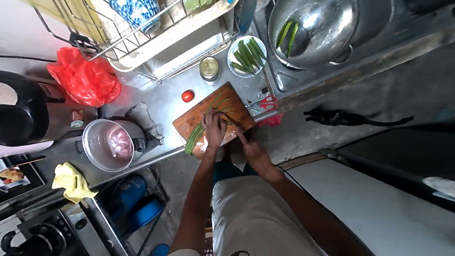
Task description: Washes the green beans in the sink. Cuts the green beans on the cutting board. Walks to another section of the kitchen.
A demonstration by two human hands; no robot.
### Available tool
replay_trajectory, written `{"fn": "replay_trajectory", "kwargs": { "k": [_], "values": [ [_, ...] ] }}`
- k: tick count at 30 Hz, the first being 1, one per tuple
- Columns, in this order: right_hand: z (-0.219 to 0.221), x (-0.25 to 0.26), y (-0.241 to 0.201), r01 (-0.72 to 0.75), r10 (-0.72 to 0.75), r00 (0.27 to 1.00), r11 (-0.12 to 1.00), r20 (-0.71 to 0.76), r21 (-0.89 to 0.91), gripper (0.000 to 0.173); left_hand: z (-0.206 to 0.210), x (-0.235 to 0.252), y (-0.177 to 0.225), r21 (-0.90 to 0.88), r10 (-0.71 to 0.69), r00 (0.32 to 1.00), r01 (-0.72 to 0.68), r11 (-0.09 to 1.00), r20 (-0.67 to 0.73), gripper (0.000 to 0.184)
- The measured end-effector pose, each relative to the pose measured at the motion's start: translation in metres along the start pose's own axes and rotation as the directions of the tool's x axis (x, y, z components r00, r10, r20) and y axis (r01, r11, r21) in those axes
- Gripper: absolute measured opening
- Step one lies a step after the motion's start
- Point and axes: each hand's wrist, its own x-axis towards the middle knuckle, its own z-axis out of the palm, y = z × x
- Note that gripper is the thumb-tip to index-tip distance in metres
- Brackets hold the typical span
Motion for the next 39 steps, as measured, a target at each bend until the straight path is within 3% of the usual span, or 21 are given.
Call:
{"fn": "replay_trajectory", "kwargs": {
  "k": [5,11,17,21,30,34,39],
  "values": [
    [0.004,-0.009,0.028,0.083,-0.082,0.992,0.997,-0.095,0.007,0.066,0.005,0.001,-0.003,-0.021,-0.018,1.000,0.018,1.000,-0.012,0.023],
    [-0.001,-0.020,0.039,0.070,-0.070,0.998,0.997,-0.009,0.039,0.063,0.005,-0.002,-0.002,0.022,-0.006,1.000,0.007,1.000,-0.012,0.027],
    [0.007,-0.016,0.041,0.101,-0.095,0.993,0.990,-0.065,0.096,0.061,0.008,-0.001,-0.004,-0.003,-0.020,0.999,0.020,1.000,-0.037,0.025],
    [0.012,-0.007,0.040,0.109,-0.102,0.992,0.990,-0.079,0.089,0.061,0.007,0.000,0.000,0.013,-0.050,0.999,0.050,0.999,-0.021,0.043],
    [0.007,-0.012,0.036,0.062,-0.038,0.978,0.992,-0.206,0.110,0.059,0.008,0.000,-0.002,0.055,-0.015,1.000,0.016,0.998,-0.025,0.031],
    [0.012,-0.013,0.033,0.118,-0.082,0.965,0.984,-0.248,0.133,0.058,0.005,0.000,0.001,0.066,-0.013,1.000,0.014,0.998,-0.025,0.029],
    [0.015,-0.011,0.025,0.062,-0.050,0.990,0.994,-0.135,0.085,0.058,0.007,0.007,0.000,0.099,-0.036,0.999,0.040,0.994,-0.035,0.030]
  ]
}}
